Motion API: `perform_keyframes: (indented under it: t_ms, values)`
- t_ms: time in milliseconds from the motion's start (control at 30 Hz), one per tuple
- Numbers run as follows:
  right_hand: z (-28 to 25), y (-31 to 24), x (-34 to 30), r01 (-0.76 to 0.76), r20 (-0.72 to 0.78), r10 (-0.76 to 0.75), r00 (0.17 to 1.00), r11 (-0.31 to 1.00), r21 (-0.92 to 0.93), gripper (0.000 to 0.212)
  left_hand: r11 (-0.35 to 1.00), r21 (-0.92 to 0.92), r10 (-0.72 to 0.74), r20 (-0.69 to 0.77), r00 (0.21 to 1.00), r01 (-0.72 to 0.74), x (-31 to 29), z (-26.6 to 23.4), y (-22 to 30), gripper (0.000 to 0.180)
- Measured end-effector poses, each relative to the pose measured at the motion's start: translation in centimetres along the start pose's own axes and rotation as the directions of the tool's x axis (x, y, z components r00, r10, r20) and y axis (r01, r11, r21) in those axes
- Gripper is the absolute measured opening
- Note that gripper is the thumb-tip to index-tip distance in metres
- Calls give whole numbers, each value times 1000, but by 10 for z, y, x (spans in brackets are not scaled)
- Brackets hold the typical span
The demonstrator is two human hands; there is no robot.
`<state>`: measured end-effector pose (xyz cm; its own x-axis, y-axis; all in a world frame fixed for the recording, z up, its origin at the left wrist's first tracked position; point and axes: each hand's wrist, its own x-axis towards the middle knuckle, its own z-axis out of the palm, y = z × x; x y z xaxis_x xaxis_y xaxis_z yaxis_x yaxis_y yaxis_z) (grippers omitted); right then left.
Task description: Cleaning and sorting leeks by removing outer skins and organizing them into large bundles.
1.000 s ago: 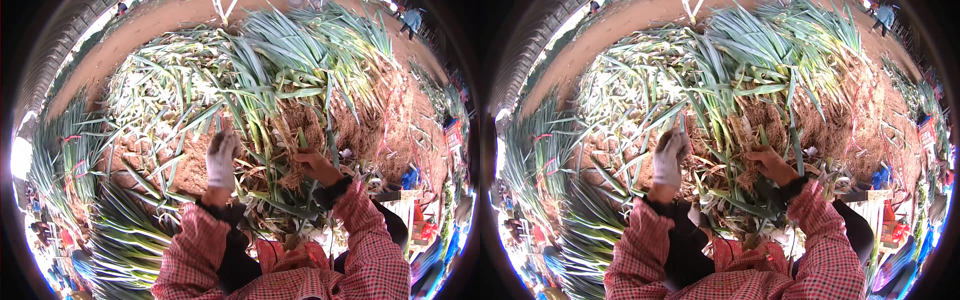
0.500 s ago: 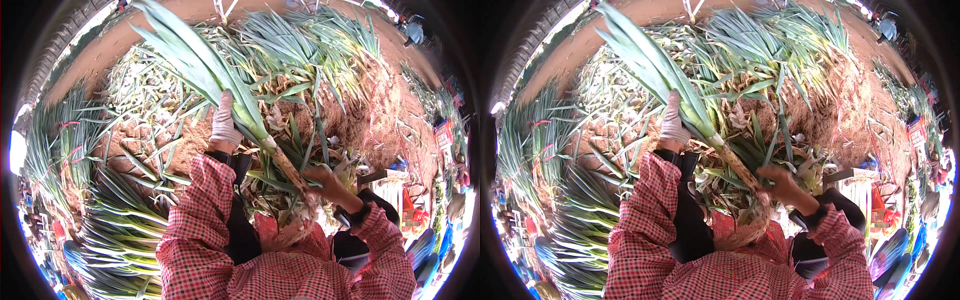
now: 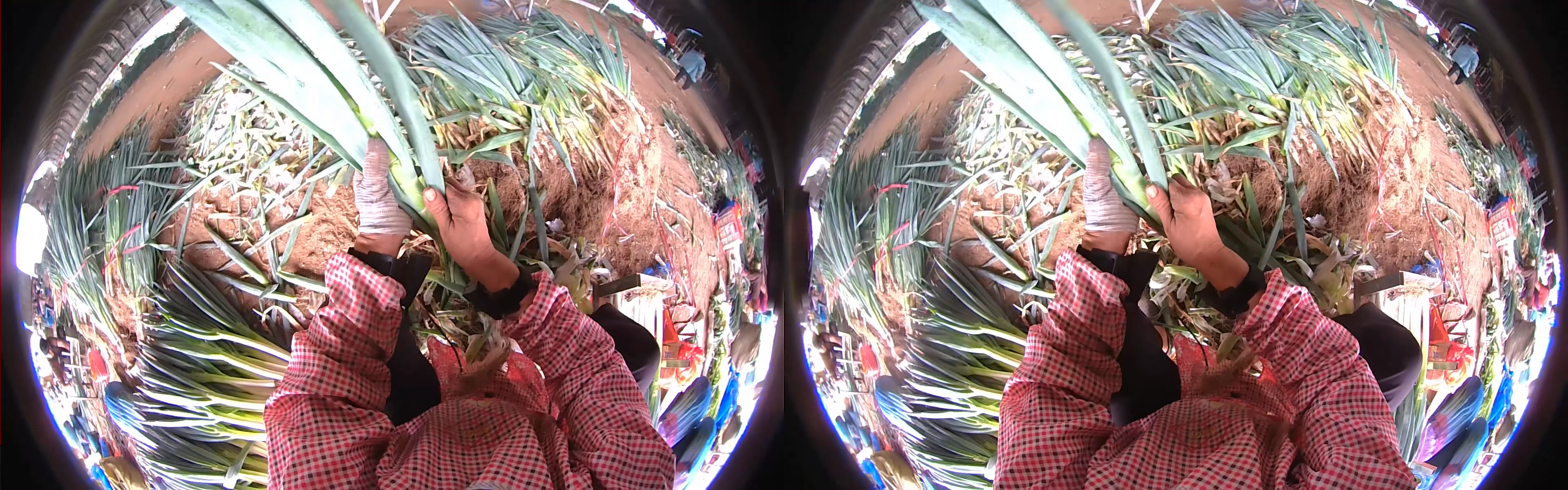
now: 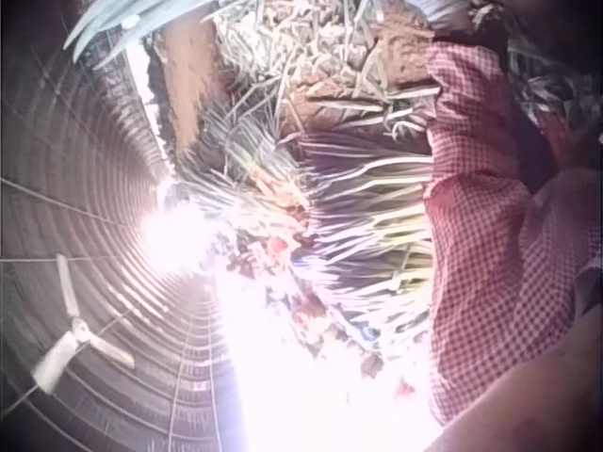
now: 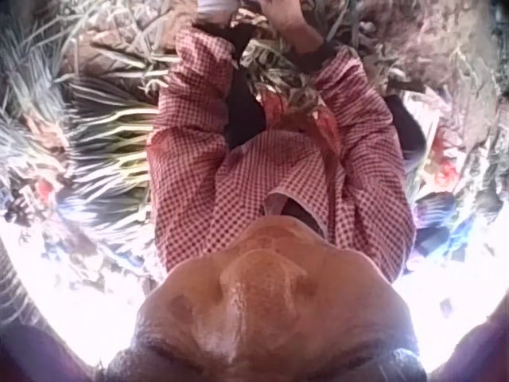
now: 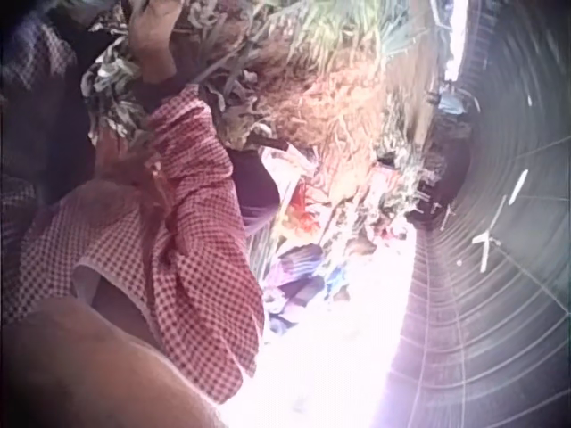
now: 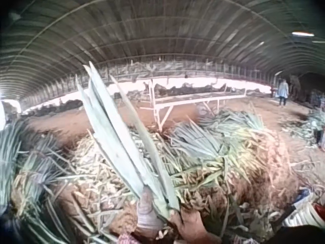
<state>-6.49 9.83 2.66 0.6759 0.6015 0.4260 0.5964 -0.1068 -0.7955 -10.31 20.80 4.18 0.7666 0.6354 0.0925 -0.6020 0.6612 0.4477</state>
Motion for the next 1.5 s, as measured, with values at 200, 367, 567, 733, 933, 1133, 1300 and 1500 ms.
perform_keyframes:
  t_ms: [200, 367, 567, 733, 933, 1133, 1300, 1500]
  values:
    - [7, -30, -9, -401, 167, 368, 915, 775, 489, 38, 950, -237, -40, 548, 835, 202, 21, -24, 22, 60]
    - [-10, -40, -12, -605, 485, 374, 790, 601, 522, 44, 998, -44, -12, 471, 882, 37, 18, -29, 17, 61]
    - [-2, 24, 10, -110, -87, 146, 985, 938, 329, 29, 986, -137, 81, -139, 987, -100, 0, -4, 9, 72]
    - [18, 4, 1, -90, -308, 136, 942, 983, 158, 26, 998, -46, 43, -148, 988, -50, -2, -11, 16, 58]
    - [1, -4, -6, -184, 57, 518, 853, 198, 963, 23, 979, -17, 197, -184, 963, -203, 25, -39, 41, 50]
    - [-85, 131, -79, -505, 75, 583, 809, 624, 596, 17, 882, 244, 463, -291, 837, -403, 17, -77, 104, 55]
    - [-242, 321, -252, -188, -4, 614, 789, 236, -953, 58, 853, 146, 521, -295, 801, -501, 31, -68, 106, 56]
    - [-45, 116, -81, 98, 149, 10, 989, 706, -701, 56, 914, 84, 405, -120, 906, -397, 12, -57, 81, 69]
